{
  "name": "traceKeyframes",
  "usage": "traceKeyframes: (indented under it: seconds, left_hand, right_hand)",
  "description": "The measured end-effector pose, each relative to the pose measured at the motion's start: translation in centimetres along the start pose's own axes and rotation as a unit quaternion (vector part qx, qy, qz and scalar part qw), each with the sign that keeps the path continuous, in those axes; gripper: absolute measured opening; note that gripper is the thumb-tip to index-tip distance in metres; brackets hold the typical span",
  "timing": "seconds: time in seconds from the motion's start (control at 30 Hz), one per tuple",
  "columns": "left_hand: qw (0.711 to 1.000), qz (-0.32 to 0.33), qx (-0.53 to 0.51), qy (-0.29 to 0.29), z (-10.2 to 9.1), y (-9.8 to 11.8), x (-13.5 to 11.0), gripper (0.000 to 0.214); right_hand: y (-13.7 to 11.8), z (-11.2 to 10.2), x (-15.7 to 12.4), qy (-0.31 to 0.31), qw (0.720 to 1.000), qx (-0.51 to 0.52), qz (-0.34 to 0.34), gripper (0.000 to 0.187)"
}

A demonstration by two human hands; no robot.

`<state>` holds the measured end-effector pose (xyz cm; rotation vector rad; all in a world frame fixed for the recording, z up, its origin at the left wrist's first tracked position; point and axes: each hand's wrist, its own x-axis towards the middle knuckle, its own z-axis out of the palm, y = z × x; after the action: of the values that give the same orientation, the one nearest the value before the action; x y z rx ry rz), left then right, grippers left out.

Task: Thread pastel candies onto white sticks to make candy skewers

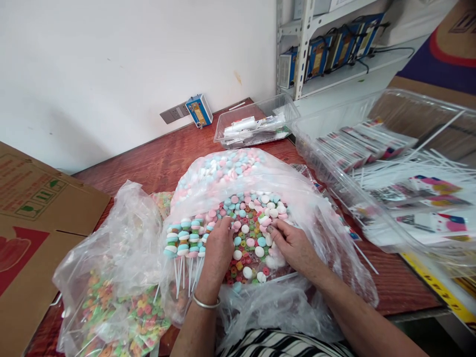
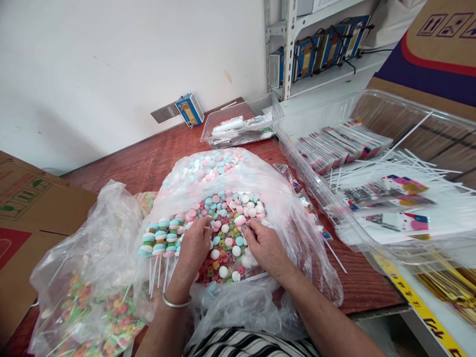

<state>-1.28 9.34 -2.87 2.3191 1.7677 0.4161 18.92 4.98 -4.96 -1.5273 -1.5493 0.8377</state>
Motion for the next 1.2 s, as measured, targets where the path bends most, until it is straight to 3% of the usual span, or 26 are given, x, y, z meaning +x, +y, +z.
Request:
traceKeyframes:
  seconds: [0.13,0.27,0.37,0.6,0.8,0.97,1.1,1.2]
  left_hand:
    - [0.994,-0.006,0.061,-0.087,-1.6,-0.1,-0.9,0.01]
    - [0.982,-0.027,0.135,-0.13,-1.3,-0.1,-2.0,0.01]
    - [0.986,-0.034,0.129,-0.1,-0.6,-0.2,-2.4,0.01]
    - [0.999,-0.021,0.004,0.047,0.5,-0.9,-2.1,0.009]
    - [0.997,-0.013,-0.036,0.06,0.7,0.2,-2.4,0.007]
    - [0.987,-0.023,-0.152,-0.04,0.3,0.6,-2.9,0.006]
    - [0.986,-0.05,-0.147,0.054,0.8,0.0,-2.2,0.005]
    - [0.987,-0.052,-0.134,0.079,0.9,-0.5,-1.7,0.005]
  right_hand:
    - [0.0,0.0,0.0,-0.005,1.0,0.0,0.0,0.024]
    - [0.1,0.1,0.0,-0.003,1.0,-0.002,-0.003,0.025]
    - [0.2,0.2,0.0,-0.002,1.0,-0.007,-0.005,0.026]
    - [0.0,0.2,0.0,0.0,1.0,-0.016,-0.01,0.025]
    - [0.2,0.2,0.0,-0.001,1.0,-0.021,-0.008,0.026]
    - [0.3,0.3,0.0,-0.004,1.0,-0.024,-0.007,0.024]
    - [0.3,0.3,0.1,-0.004,1.0,-0.025,-0.01,0.024]
    - [0.2,0.3,0.1,-0.002,1.0,-0.027,-0.012,0.025]
